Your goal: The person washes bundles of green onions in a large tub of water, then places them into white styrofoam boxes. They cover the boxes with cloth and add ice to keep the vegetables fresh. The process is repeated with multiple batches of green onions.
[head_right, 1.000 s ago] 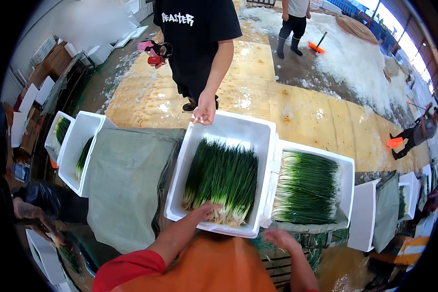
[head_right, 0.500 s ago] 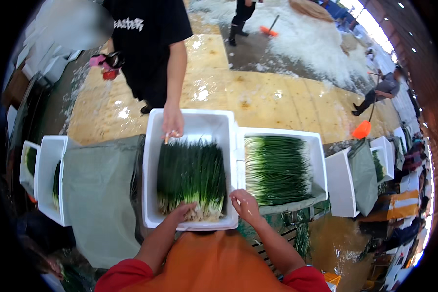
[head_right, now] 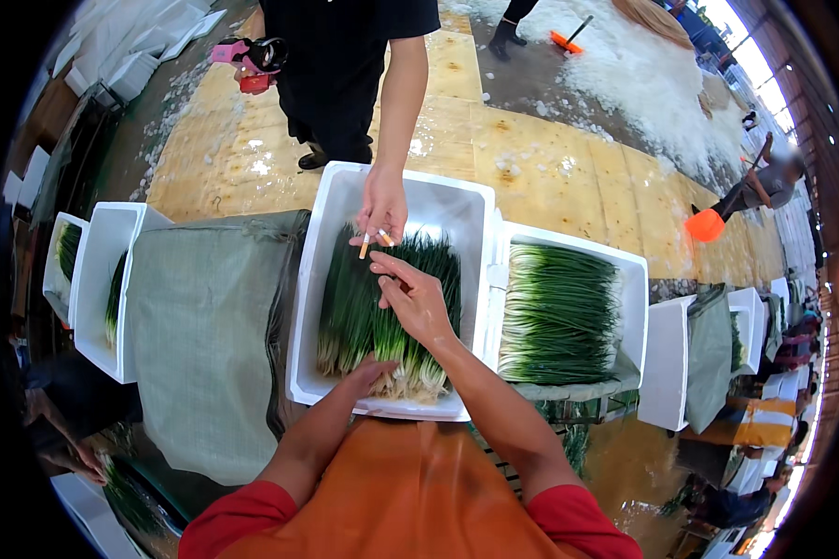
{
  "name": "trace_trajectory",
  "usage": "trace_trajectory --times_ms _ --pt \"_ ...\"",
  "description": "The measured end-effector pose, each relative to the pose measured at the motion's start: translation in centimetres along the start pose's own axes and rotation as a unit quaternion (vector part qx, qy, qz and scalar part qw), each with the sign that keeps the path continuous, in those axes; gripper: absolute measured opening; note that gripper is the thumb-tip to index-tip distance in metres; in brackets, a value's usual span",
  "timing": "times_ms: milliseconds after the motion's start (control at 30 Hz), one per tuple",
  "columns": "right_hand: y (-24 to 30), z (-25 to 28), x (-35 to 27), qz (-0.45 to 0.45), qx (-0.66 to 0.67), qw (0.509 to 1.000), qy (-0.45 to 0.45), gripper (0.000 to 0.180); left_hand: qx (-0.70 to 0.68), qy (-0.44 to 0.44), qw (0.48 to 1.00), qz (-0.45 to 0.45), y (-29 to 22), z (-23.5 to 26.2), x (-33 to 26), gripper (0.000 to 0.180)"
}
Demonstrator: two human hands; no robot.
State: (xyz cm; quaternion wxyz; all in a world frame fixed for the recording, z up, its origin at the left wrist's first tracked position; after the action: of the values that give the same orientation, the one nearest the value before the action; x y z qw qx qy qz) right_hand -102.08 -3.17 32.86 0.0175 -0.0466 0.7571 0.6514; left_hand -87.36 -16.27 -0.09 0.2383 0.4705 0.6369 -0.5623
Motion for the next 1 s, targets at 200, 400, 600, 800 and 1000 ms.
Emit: trace_trajectory --times_ms 200,400,600,800,1000 --pt "-0.6 -1.7 1.2 -0.026 0.021 0.999 0.023 0.048 -0.006 0.003 1.000 0.018 -0.3 -0.2 -0.6 0.050" --pt "-1.2 -2.2 0.6 -0.064 0.047 0.997 0.023 0.045 -0.012 0.040 0.999 -0.019 0.5 0.0 0.9 0.050" --pt "3.5 -2.2 -7.6 -0.099 0.178 0.977 0.063 0.053 0.009 0.089 0.996 0.012 2.8 0.2 3.4 0.064" --pt "13.3 -1.6 -20.0 0.000 0.328 0.913 0.244 0.047 0.040 -0.023 0.998 0.035 0.8 1.0 0.6 0.085" --pt "16.2 -0.3 -24.0 0.224 0.428 0.823 0.299 0.077 0.068 -0.006 0.997 0.048 -1.3 -0.7 -1.1 0.098"
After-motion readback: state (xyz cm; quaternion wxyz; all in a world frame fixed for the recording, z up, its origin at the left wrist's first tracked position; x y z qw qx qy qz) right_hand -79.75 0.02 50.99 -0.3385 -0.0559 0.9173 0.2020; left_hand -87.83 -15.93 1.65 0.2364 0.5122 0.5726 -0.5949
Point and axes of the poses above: each hand's wrist, its own x-axis towards the middle knuckle, its own z-axis out of the back of the hand, y = z × x, the point moved 8 cm from there along x, towards the middle knuckle, and after that the axes turned 12 degrees about x, right-handed, at the moved point
